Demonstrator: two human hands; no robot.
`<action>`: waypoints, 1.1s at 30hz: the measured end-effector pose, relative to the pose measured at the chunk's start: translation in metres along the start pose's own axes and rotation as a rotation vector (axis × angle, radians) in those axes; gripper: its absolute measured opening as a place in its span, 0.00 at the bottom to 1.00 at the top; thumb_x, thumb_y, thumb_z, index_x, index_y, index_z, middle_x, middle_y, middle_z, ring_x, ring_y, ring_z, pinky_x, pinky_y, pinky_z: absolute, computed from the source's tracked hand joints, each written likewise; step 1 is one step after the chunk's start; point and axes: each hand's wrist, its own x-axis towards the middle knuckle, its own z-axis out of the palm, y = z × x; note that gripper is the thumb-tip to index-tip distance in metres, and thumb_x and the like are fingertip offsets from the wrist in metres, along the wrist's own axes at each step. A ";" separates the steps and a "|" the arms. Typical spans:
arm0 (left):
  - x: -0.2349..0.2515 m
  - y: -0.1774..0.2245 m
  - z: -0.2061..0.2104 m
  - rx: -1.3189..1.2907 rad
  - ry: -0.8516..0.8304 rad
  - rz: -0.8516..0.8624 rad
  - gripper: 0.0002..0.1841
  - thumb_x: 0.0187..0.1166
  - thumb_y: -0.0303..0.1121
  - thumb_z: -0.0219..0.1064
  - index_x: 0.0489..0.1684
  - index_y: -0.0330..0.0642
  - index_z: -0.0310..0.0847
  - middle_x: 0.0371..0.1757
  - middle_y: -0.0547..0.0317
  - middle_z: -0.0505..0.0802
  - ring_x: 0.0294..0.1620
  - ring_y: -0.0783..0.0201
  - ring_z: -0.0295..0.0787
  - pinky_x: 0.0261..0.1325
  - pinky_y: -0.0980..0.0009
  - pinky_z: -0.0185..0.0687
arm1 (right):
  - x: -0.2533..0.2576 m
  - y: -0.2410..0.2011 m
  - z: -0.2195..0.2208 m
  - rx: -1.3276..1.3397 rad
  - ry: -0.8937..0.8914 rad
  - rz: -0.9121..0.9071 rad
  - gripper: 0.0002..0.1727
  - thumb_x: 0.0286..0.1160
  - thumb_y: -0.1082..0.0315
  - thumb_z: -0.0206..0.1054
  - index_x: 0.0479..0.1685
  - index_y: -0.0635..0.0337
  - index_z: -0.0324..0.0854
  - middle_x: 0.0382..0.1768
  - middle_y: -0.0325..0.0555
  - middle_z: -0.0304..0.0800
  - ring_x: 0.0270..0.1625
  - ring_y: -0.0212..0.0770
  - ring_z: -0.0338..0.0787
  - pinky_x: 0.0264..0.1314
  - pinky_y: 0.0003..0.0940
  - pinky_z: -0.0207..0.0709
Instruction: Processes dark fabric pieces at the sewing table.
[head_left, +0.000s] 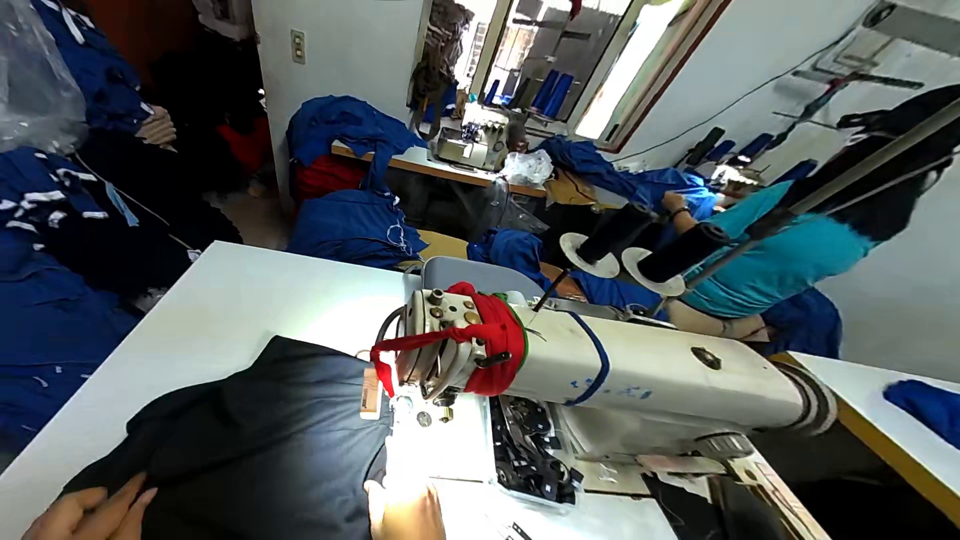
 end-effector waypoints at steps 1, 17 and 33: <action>0.012 -0.006 0.001 -0.057 0.036 0.022 0.16 0.87 0.33 0.62 0.51 0.28 0.91 0.41 0.30 0.88 0.45 0.40 0.86 0.55 0.52 0.81 | 0.001 -0.004 -0.003 0.047 -0.055 0.056 0.25 0.77 0.64 0.66 0.68 0.72 0.84 0.55 0.64 0.93 0.58 0.60 0.93 0.65 0.55 0.82; 0.076 0.125 0.074 -0.404 -0.408 0.511 0.23 0.85 0.49 0.51 0.68 0.55 0.88 0.74 0.60 0.87 0.82 0.53 0.75 0.83 0.42 0.65 | -0.015 0.001 0.002 -0.187 0.081 -0.147 0.22 0.69 0.67 0.68 0.62 0.66 0.89 0.58 0.61 0.92 0.61 0.61 0.91 0.57 0.51 0.86; 0.034 0.145 0.059 -0.230 -0.516 0.422 0.26 0.85 0.50 0.56 0.73 0.45 0.84 0.78 0.43 0.82 0.82 0.33 0.72 0.80 0.22 0.50 | -0.027 0.080 -0.092 0.035 0.218 -0.147 0.14 0.67 0.76 0.69 0.51 0.70 0.91 0.51 0.61 0.93 0.59 0.63 0.90 0.64 0.56 0.82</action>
